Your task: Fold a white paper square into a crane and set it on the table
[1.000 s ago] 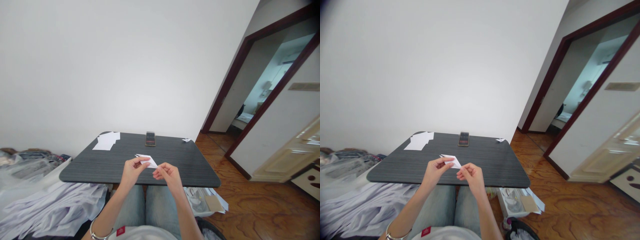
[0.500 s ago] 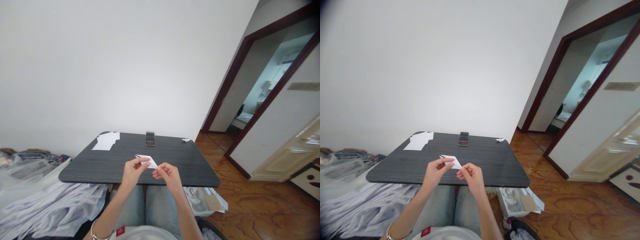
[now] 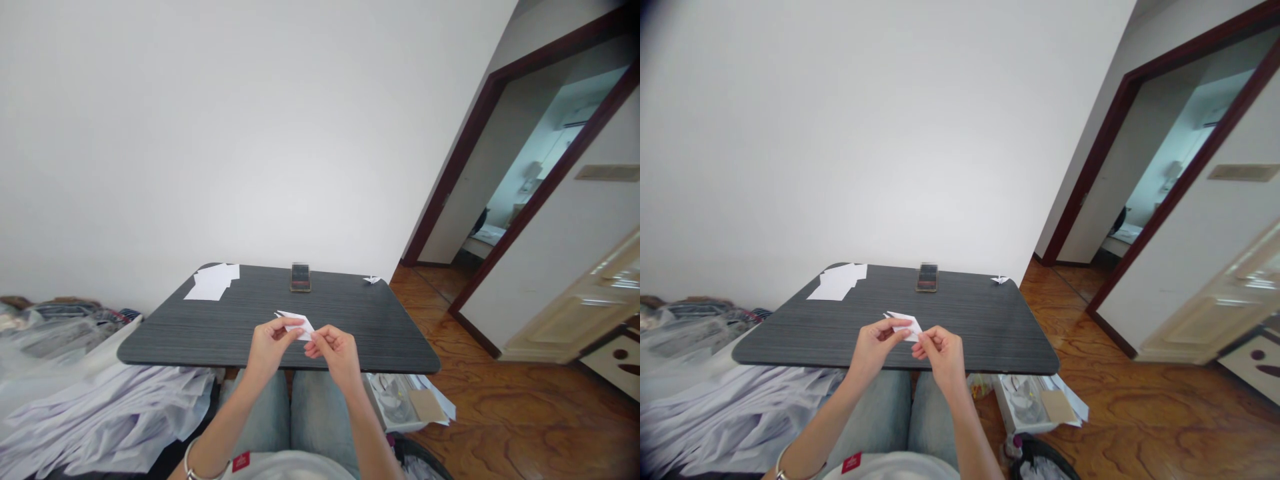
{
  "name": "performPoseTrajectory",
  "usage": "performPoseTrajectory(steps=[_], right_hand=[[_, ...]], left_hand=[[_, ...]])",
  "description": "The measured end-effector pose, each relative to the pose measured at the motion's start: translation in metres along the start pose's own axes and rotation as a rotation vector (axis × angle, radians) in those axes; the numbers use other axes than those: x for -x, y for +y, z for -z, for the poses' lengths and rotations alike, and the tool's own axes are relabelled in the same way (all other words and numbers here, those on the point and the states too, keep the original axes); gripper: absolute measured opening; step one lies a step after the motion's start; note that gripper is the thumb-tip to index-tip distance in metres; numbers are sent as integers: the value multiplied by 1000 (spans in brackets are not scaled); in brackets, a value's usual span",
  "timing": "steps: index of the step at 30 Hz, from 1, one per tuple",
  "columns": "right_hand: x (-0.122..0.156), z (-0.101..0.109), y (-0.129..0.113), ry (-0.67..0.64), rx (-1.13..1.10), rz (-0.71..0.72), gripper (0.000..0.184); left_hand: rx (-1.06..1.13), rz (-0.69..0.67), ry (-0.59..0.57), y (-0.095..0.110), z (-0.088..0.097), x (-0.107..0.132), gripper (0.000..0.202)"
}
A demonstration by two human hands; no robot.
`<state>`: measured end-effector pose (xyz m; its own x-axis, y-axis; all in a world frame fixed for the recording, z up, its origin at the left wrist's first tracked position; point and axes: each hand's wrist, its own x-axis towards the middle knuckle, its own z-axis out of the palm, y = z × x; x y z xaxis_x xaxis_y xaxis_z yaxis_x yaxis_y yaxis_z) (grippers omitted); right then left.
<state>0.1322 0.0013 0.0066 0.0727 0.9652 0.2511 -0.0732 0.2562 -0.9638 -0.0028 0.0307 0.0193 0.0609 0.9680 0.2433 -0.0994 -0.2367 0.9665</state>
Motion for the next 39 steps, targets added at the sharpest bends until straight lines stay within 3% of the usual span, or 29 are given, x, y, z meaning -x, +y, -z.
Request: performPoseTrajectory(steps=[14, 26, 33, 39], right_hand=[[1, -7, 1, 55, 75, 4, 18], [0, -7, 0, 9, -114, -41, 23], [-2, -5, 5, 19, -151, -72, 26], [-3, -3, 5, 24, -164, -67, 25]], left_hand=[[-29, -14, -3, -5, 0, -1, 17], [50, 9, 49, -2, -8, 6, 17], [24, -67, -60, -4, -7, 7, 24], [91, -53, -129, -3, -1, 5, 32]])
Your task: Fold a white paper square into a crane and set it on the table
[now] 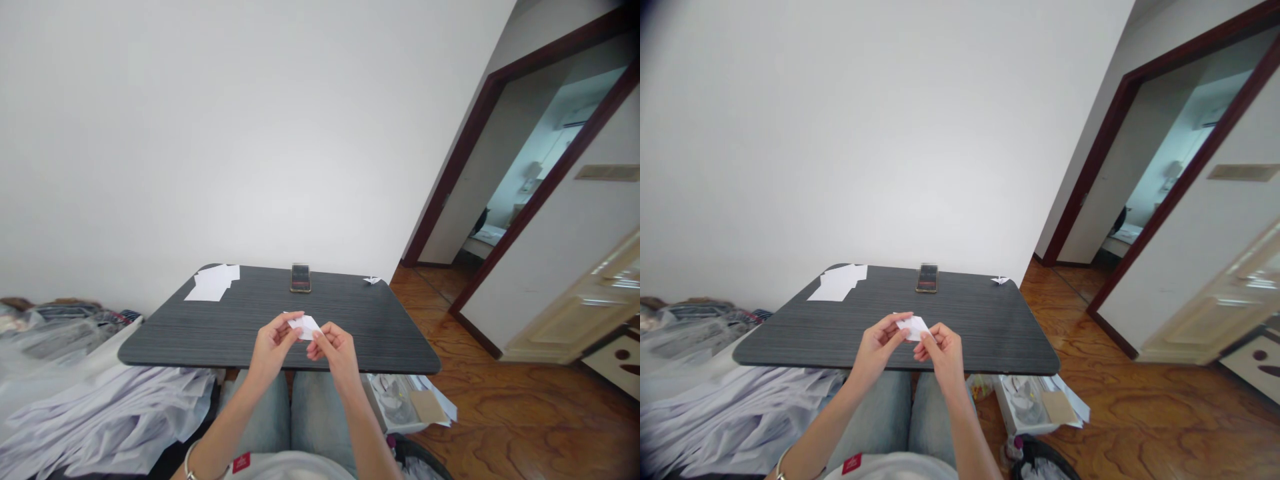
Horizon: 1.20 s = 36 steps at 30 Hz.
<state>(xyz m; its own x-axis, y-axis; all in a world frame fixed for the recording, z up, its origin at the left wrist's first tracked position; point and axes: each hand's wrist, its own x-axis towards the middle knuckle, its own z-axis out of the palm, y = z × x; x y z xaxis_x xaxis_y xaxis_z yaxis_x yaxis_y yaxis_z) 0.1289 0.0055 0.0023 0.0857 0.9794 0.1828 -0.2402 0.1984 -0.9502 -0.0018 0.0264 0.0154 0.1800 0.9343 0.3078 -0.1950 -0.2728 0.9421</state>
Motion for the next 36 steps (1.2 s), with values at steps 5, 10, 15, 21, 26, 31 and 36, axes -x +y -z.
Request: performPoseTrajectory(steps=[5, 10, 15, 21, 26, 31, 36], right_hand=[[-3, 2, 2, -5, -8, -43, 29], [-3, 2, 2, 1, 7, -29, 27], [0, 2, -2, 2, 68, 31, 24], [1, 2, -4, -11, 115, 45, 24], [1, 4, -3, -16, 159, 31, 22], [0, 5, -1, -22, 150, 31, 21], [0, 4, 1, -27, 108, 18, 20]], left_hand=[[-25, 32, -2, 0, 0, 0, 32], [-17, 37, 12, -2, -3, 2, 30], [-35, 46, 41, -3, -5, 2, 31], [-73, 47, 63, -3, -5, 2, 29], [-112, 33, 66, -4, -3, 2, 29], [-133, 18, 45, -5, -2, 1, 27], [-165, 1, 30, -3, -1, 0, 27]])
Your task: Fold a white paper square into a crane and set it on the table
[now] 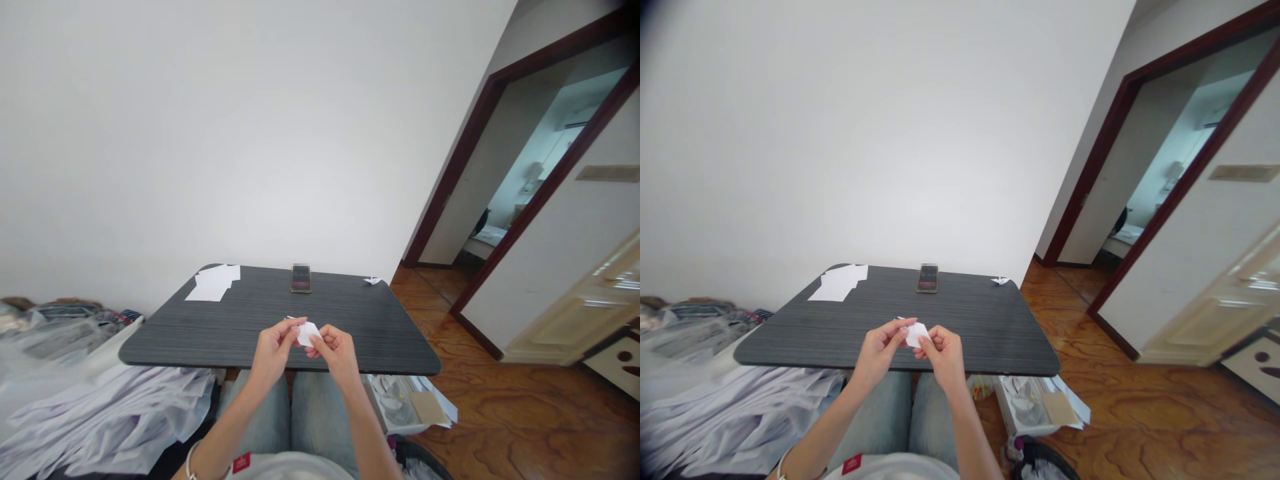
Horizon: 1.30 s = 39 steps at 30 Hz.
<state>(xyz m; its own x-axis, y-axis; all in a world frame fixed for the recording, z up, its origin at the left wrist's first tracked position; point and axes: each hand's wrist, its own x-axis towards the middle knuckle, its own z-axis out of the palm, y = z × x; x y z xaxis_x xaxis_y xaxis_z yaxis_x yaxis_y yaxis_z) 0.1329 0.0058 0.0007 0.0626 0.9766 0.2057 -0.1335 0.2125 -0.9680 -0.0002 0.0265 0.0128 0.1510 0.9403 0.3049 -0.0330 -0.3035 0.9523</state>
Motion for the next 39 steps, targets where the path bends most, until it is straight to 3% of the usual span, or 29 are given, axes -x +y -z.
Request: performPoseTrajectory(steps=[5, 11, 18, 28, 32, 39], right_hand=[[-2, 0, 2, 4, -12, -4, 22], [-4, 2, 5, -43, -20, -26, 24], [-3, 2, 4, -88, 15, -27, 27], [-1, 2, 2, -115, 64, -11, 27], [-1, 2, 4, -85, 47, -11, 29], [1, 1, 3, -30, 73, 13, 19]], left_hand=[[59, -15, -28, 0, 1, 1, 32], [130, 44, -139, -2, 2, 0, 38], [87, 51, -41, -2, 3, -3, 26], [87, 50, -92, -4, 2, -3, 21], [18, 12, -29, -5, 3, -3, 17], [71, 22, 48, -10, 3, -5, 18]])
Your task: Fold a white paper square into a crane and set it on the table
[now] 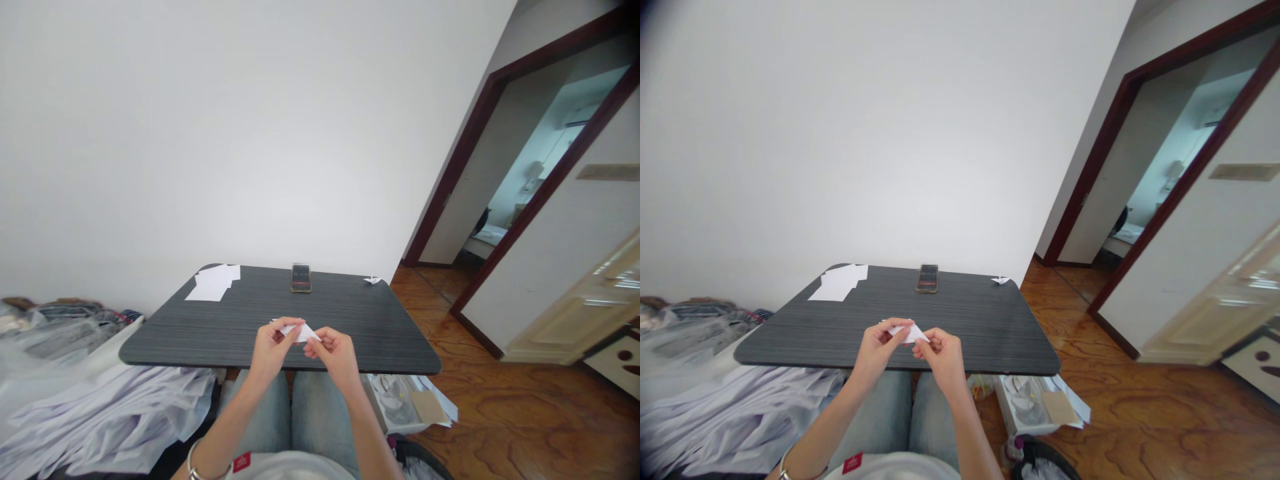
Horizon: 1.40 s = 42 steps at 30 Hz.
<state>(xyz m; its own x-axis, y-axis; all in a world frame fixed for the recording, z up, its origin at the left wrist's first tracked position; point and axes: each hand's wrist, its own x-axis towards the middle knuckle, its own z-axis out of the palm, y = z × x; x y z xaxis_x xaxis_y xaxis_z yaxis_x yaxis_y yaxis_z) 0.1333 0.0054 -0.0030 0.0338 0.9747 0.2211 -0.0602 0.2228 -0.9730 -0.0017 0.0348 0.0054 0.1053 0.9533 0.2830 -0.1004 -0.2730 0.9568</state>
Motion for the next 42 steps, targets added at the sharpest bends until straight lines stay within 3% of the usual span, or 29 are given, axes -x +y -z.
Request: performPoseTrajectory(steps=[15, 23, 30, 42], right_hand=[[-2, 2, 3, -23, -129, -15, 25], [0, 2, 0, -16, -81, 1, 37], [1, 1, -4, 4, 44, 30, 19], [0, 11, -3, -64, 69, 0, 19]], left_hand=[[-50, -25, -78, 1, -3, 4, 24], [-103, 16, -40, 6, -2, 3, 23], [-78, 65, -73, 5, -2, 3, 27], [-26, 115, -106, 8, 2, 2, 35]])
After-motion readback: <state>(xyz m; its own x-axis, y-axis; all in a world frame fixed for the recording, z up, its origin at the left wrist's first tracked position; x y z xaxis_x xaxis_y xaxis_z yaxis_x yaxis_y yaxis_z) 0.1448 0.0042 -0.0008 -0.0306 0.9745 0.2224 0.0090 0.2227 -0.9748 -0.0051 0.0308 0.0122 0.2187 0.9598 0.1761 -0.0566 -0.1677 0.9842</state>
